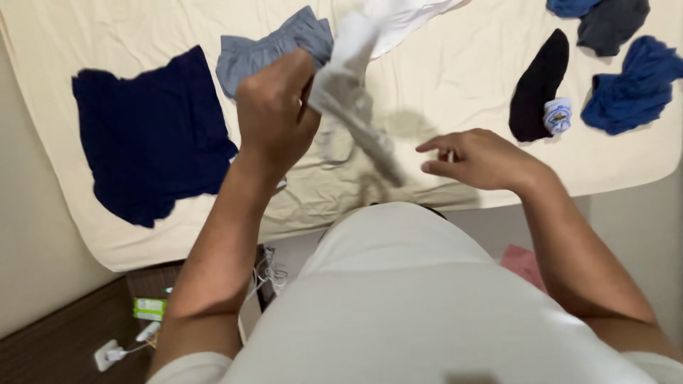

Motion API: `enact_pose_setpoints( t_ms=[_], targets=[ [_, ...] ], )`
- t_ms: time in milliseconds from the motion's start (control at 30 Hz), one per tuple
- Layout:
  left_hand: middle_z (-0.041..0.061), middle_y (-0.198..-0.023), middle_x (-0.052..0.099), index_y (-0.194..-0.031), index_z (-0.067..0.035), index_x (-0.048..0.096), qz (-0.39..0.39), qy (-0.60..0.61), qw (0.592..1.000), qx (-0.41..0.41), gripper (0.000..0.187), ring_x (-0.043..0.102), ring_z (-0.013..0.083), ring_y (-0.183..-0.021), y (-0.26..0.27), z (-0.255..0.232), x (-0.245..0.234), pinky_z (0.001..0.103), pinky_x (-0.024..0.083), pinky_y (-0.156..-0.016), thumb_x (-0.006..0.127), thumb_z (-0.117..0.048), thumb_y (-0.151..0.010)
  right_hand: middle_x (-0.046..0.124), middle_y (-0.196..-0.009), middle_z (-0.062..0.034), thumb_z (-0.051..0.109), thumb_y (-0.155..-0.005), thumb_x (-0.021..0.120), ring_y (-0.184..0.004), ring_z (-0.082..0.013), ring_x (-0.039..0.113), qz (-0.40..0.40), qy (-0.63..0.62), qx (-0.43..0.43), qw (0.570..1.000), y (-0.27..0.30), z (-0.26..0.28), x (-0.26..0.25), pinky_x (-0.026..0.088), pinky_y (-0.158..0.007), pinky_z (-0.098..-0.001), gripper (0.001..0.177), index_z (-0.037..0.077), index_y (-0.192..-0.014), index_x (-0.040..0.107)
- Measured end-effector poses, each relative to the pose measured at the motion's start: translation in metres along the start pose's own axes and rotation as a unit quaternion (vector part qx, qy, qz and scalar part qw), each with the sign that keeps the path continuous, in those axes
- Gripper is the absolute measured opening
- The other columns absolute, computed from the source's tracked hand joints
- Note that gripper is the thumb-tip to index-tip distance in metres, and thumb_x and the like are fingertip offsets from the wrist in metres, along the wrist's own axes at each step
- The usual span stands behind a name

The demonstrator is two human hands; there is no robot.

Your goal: Folding various items of laundry, such as underwear, shorts, and shirts, on the surface of a bed.

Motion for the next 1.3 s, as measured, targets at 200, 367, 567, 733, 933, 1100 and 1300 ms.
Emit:
enact_pose_setpoints(
  t_ms=[200, 367, 567, 733, 933, 1100, 1300],
  targets=[
    [0.004, -0.076, 0.064, -0.086, -0.004, 0.062, 0.053, 0.122, 0.991, -0.034, 0.03, 0.062, 0.0131, -0.063, 0.0, -0.006, -0.006, 0.032, 0.046, -0.058, 0.072, -0.023, -0.106, 0.072, -0.11, -0.0066, 0.045, -0.101, 0.05, -0.098, -0.0194, 0.07, -0.111, -0.277, -0.007, 0.955, -0.057, -0.034, 0.023, 0.059, -0.079, -0.0356, 0.054, 0.008, -0.14, 0.056],
    [-0.004, -0.072, 0.059, -0.084, -0.002, 0.063, 0.057, 0.277, 0.937, -0.206, 0.023, 0.053, 0.0028, -0.069, 0.022, 0.04, -0.001, 0.025, 0.042, -0.061, 0.066, -0.01, -0.105, 0.065, -0.124, -0.0081, 0.07, -0.097, 0.048, -0.108, -0.021, 0.067, 0.018, -0.656, -0.129, 0.744, -0.071, 0.016, 0.04, 0.059, -0.088, -0.0363, 0.087, 0.004, -0.153, 0.042],
    [-0.001, -0.068, 0.048, -0.075, 0.001, 0.049, 0.049, 0.225, 0.95, -0.212, 0.037, 0.042, 0.0023, -0.064, 0.032, 0.062, -0.009, 0.024, 0.033, -0.055, 0.074, -0.005, -0.102, 0.072, -0.12, -0.0065, 0.078, -0.091, 0.04, -0.101, -0.0176, 0.073, -0.043, -0.687, -0.113, 0.717, -0.059, 0.031, 0.007, 0.062, -0.079, -0.0348, 0.091, 0.007, -0.148, 0.044],
    [-0.003, -0.079, 0.067, -0.092, 0.001, 0.073, 0.088, 0.326, 0.898, -0.282, 0.015, 0.059, 0.0023, -0.074, 0.042, 0.07, 0.008, 0.022, 0.048, -0.065, 0.067, -0.008, -0.102, 0.071, -0.113, -0.0064, 0.036, -0.097, 0.06, -0.099, -0.0163, 0.072, -0.11, -0.639, -0.046, 0.76, -0.067, 0.003, 0.007, 0.06, -0.09, -0.0385, 0.042, 0.005, -0.125, 0.06],
    [0.011, -0.109, 0.075, -0.128, 0.009, 0.059, 0.028, 0.718, 0.567, -0.403, 0.045, 0.071, 0.016, -0.098, 0.064, 0.079, 0.04, 0.028, 0.057, -0.089, 0.043, -0.024, -0.102, 0.063, -0.095, 0.0004, 0.029, -0.107, 0.061, -0.089, -0.0126, 0.061, -0.118, -0.697, -0.082, 0.702, -0.065, -0.016, 0.0, 0.055, -0.09, -0.0352, 0.019, 0.011, -0.108, 0.066],
    [0.016, -0.117, 0.073, -0.128, 0.006, 0.06, 0.016, 0.673, 0.598, -0.435, 0.037, 0.072, 0.0215, -0.106, 0.097, 0.11, 0.07, 0.037, 0.059, -0.098, 0.046, -0.017, -0.102, 0.07, -0.09, -0.0017, 0.036, -0.104, 0.055, -0.089, -0.015, 0.07, -0.055, -0.781, -0.08, 0.618, -0.055, -0.005, -0.011, 0.059, -0.094, -0.035, 0.026, 0.013, -0.095, 0.064],
    [0.017, -0.108, 0.074, -0.117, 0.007, 0.061, -0.091, 0.626, 0.582, -0.511, 0.023, 0.074, 0.0246, -0.099, 0.112, 0.141, 0.058, 0.039, 0.06, -0.096, 0.056, -0.011, -0.103, 0.071, -0.107, -0.0054, 0.021, -0.121, 0.053, -0.098, -0.0155, 0.066, -0.087, -0.871, -0.127, 0.465, -0.059, -0.074, -0.02, 0.053, -0.098, -0.0273, 0.02, 0.005, -0.119, 0.064]
  ],
)
Point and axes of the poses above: each hand's wrist, its own y-axis away from the middle knuckle, its own x-axis out of the palm, z = x × y, the point moved 10 cm from there along -y, towards the middle knuckle
